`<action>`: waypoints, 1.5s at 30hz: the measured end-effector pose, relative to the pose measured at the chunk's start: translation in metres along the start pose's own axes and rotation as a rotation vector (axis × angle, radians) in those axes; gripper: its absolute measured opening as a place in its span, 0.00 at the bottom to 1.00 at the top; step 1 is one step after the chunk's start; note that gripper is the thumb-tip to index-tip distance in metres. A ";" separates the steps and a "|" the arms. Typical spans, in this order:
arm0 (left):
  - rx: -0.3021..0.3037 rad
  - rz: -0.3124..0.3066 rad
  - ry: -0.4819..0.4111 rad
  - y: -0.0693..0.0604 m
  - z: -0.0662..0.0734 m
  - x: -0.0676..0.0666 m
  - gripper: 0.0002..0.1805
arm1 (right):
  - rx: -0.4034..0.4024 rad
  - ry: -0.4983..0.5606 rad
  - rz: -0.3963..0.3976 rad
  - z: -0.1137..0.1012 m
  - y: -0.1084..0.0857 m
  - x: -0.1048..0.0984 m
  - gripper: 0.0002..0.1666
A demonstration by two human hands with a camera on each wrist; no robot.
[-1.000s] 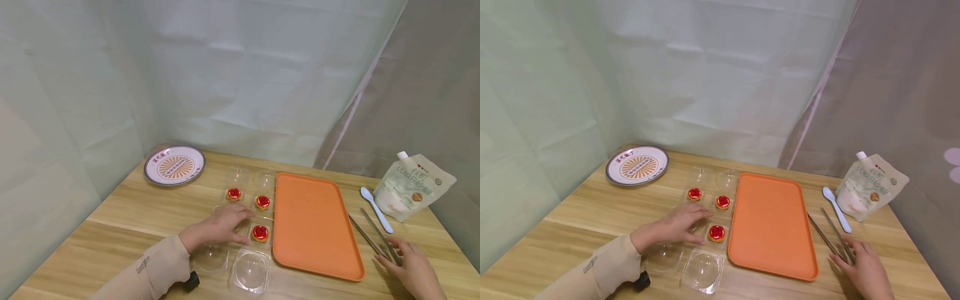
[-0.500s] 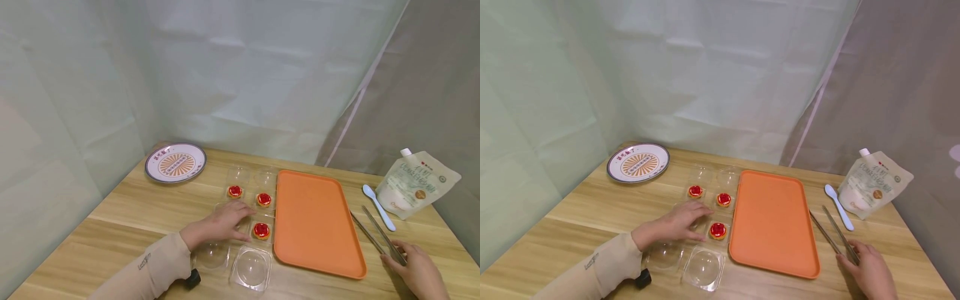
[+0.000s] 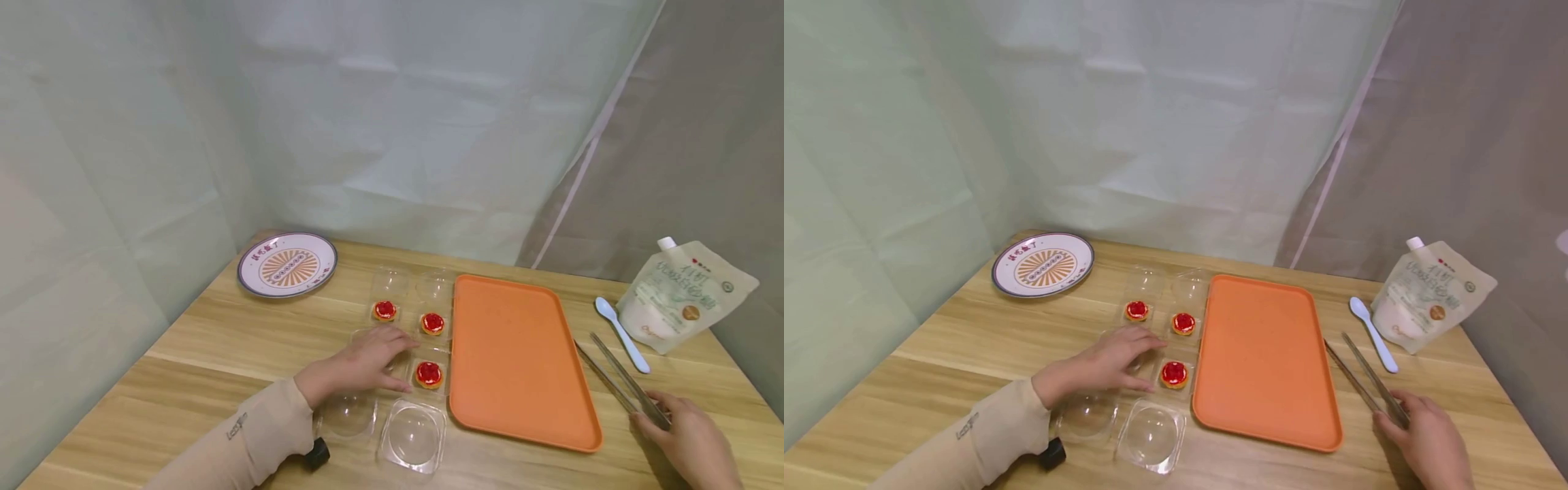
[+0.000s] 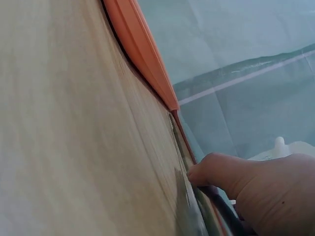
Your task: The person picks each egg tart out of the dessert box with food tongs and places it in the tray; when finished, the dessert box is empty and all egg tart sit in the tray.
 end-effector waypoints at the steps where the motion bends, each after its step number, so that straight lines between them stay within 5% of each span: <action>1: -0.001 -0.002 -0.001 0.000 0.000 0.000 0.43 | 0.006 -0.004 -0.004 0.001 0.000 0.000 0.33; 17: 0.006 0.002 -0.010 -0.001 0.001 -0.001 0.43 | 0.042 -0.022 0.095 0.000 -0.005 -0.028 0.25; 45: 0.021 0.016 -0.004 -0.001 0.003 -0.002 0.40 | -0.271 0.023 0.408 -0.054 -0.012 -0.103 0.23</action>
Point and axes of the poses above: each hand's wrist, its own y-axis towards the middle knuckle, its own x-axis out of the palm, z = x × y, the point moved 6 cm from there along y, towards the middle knuckle, and after that the axes turned 15 degrees about -y, right-handed, at the moved point
